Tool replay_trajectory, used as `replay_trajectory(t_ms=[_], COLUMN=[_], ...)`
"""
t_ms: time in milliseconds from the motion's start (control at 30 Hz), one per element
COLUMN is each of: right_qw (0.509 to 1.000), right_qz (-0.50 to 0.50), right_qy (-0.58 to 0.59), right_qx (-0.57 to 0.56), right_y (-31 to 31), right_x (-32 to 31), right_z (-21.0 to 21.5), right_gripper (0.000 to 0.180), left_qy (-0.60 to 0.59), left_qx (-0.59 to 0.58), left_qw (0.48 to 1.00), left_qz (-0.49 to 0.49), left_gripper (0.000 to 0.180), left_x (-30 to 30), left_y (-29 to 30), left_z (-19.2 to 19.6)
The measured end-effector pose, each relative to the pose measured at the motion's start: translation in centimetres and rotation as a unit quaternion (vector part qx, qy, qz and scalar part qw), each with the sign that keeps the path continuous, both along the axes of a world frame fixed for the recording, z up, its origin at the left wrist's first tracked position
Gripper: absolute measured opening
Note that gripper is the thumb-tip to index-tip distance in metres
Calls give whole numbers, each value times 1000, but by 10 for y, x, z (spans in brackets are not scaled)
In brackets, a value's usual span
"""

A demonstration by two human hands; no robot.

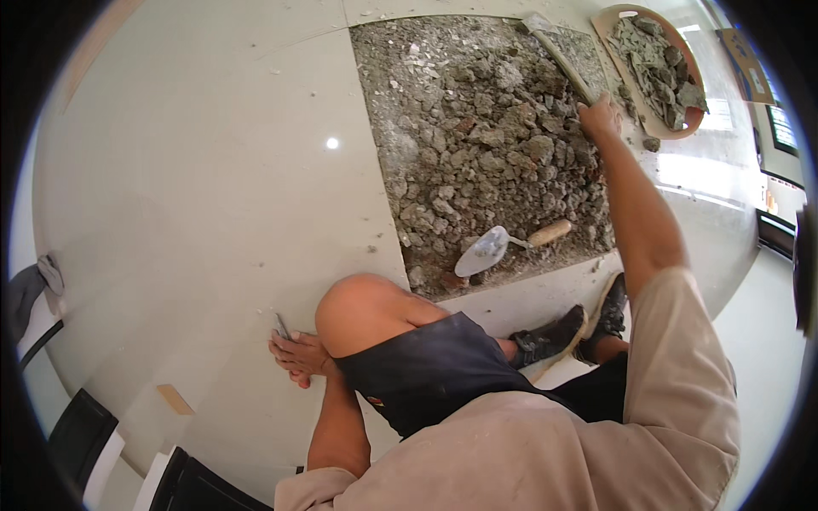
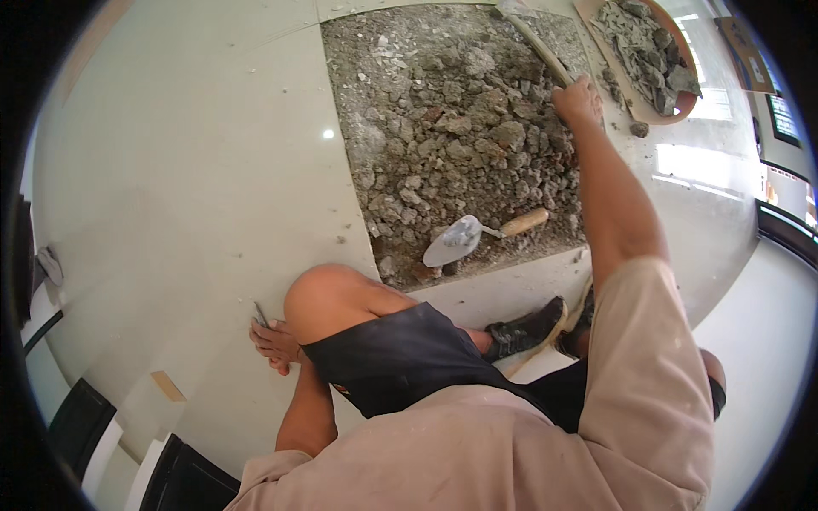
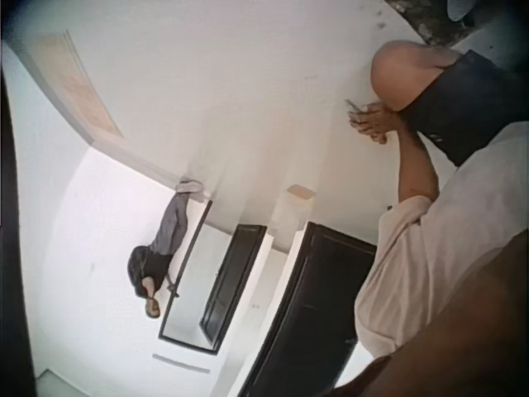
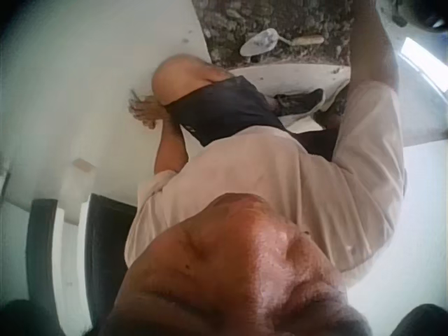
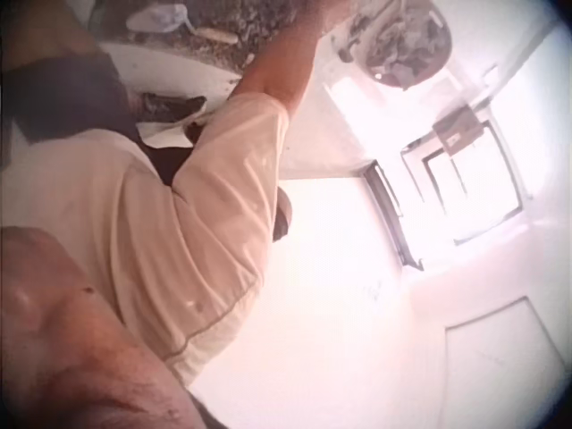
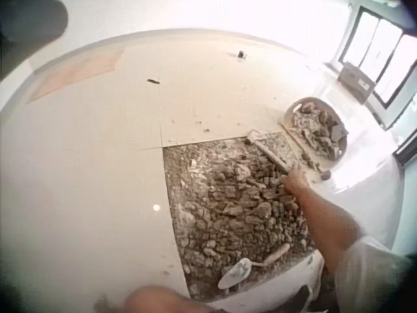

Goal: The person breaks apart concrete and tile fragments using a hammer and chisel, removes the debris by hand and with a trowel, and fits new tile pieces into the gap.

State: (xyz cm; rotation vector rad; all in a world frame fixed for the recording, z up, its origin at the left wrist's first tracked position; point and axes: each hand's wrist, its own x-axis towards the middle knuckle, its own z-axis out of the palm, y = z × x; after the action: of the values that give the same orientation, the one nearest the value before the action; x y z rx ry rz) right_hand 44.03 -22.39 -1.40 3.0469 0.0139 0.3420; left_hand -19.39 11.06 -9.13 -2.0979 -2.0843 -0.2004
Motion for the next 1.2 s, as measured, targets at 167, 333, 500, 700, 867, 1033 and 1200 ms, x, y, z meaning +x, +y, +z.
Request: replay_trajectory(t_ms=[167, 333, 500, 700, 867, 1033, 1200], right_qw=[976, 965, 872, 740, 630, 499, 452], right_qz=[47, 20, 18, 75, 117, 101, 58], right_qy=[214, 219, 137, 221, 281, 389, 445], right_qx=[-2, 140, 469, 631, 714, 768, 771], right_y=[-17, 40, 32, 49, 85, 138, 116], right_x=[27, -21, -156, -291, -330, -371, -382], right_z=[-2, 54, 85, 157, 167, 163, 171], right_gripper=[54, 42, 58, 28, 25, 51, 30], left_qy=[0, 8, -47, -344, -673, -725, -657], left_qx=[-30, -16, -63, -168, -333, -470, -602], left_qw=[1000, 1000, 997, 923, 649, 476, 439], left_qz=[-7, 1, -1, -45, -125, -163, -110], left_gripper=[53, 50, 46, 39, 46, 27, 17], left_x=[-8, -13, -3, -79, 64, 181, 232], left_y=[6, 7, 0, 101, 79, 8, -60], left_z=[-10, -6, 17, 42, 226, 249, 216])
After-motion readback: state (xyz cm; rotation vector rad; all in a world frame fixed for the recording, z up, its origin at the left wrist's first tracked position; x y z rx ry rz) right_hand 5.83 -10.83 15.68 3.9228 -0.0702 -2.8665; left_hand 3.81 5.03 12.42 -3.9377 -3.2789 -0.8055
